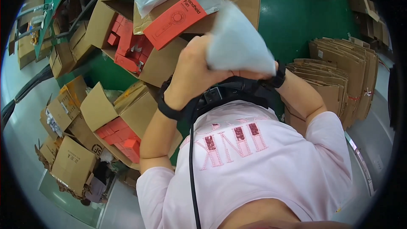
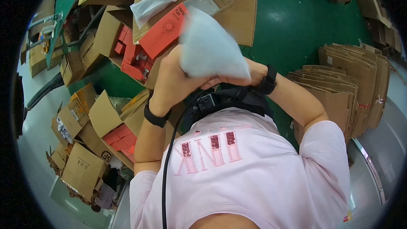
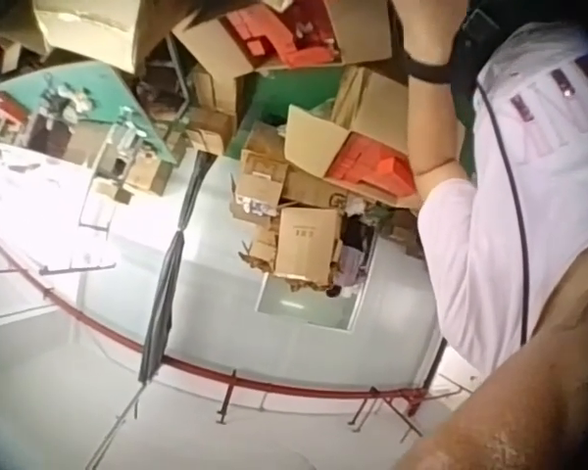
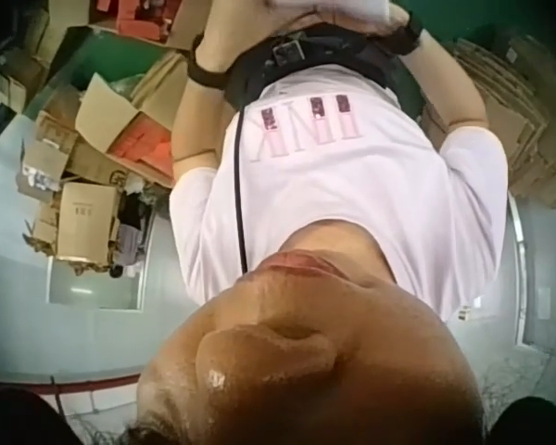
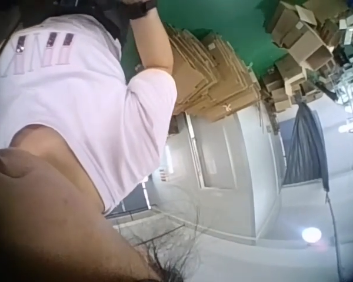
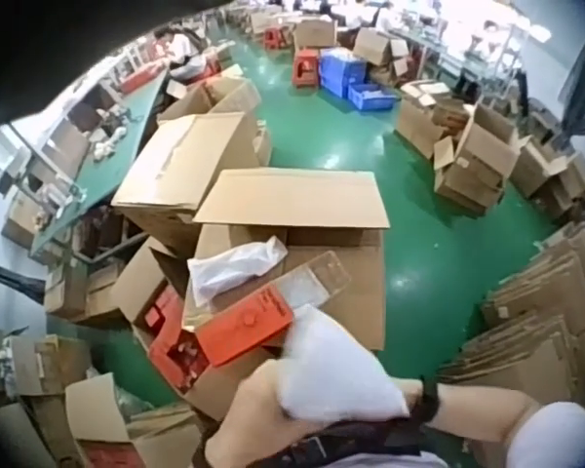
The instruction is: The worker packs red boxes into larger cardboard cartons and then packs electronic devices into the red boxes at a production station.
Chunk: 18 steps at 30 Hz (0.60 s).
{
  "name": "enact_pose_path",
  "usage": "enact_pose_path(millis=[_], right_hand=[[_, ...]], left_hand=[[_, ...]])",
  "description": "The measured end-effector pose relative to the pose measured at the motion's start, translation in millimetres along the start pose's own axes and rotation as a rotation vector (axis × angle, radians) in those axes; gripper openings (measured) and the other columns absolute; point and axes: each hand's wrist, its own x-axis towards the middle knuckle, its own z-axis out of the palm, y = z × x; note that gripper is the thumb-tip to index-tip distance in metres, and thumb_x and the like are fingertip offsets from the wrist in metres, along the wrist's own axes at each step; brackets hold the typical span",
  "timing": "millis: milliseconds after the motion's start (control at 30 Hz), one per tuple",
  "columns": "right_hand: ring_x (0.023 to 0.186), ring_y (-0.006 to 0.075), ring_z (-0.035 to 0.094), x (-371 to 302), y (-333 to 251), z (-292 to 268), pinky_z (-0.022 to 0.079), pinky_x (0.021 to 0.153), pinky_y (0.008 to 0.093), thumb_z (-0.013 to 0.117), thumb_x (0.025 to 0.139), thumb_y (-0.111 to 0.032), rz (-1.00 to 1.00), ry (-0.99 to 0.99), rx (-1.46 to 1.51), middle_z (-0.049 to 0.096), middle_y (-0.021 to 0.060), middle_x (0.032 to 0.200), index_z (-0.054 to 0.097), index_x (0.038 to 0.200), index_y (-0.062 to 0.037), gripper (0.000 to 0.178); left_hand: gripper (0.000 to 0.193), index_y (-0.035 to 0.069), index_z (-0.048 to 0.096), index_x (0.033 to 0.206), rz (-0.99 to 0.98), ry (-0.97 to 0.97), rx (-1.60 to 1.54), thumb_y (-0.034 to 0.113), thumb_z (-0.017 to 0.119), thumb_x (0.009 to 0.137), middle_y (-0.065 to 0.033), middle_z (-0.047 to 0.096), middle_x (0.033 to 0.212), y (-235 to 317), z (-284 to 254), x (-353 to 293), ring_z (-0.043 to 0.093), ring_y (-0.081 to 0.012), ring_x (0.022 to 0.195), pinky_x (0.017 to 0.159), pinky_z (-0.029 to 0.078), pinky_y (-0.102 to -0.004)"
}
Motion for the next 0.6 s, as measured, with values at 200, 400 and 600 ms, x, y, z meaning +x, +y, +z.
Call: enact_pose_path(millis=[200, 400, 600], right_hand=[[0.110, 0.0170, 0.062, -11.8, -30.2, -20.2, 0.051, 0.093, 0.0300, 0.071, 0.088, -0.018, 0.002, -0.277, 0.239, 0.064, 0.0140, 0.126, 0.059, 0.130, 0.0009, 0.048], [0.095, 0.0115, 0.061, 15.1, -109.0, -5.4, 0.050, 0.081, 0.0263, 0.085, 0.067, -0.024, 0.492, -0.094, -0.634, 0.067, 0.0058, 0.105, 0.065, 0.112, -0.0016, 0.054], [0.099, 0.0290, 0.062, 36.2, -181.0, -29.8, 0.050, 0.087, 0.0368, 0.071, 0.071, -0.017, -0.001, -0.037, -1.825, 0.065, 0.0159, 0.106, 0.062, 0.114, -0.0014, 0.047]], left_hand=[[0.035, 0.009, 0.061, 0.105, 0.161, -0.235, 0.661, 0.007, 0.072, 0.071, -0.0106, 0.059, 0.096, 8.4, 6.0, -9.4, 0.064, -0.0284, 0.082, 0.068, 0.054, -0.0377], [0.044, 0.006, 0.051, 0.120, 0.243, -0.187, 0.703, 0.015, 0.068, 0.080, -0.0091, 0.057, 0.093, -10.2, 14.0, 29.6, 0.066, -0.0244, 0.073, 0.057, 0.054, -0.0350], [0.124, 0.005, 0.025, 0.153, 0.101, 0.115, 0.661, 0.038, 0.093, 0.054, -0.0222, 0.042, 0.143, -52.1, -17.0, 59.4, 0.045, -0.0397, 0.127, 0.109, 0.035, -0.0536]])
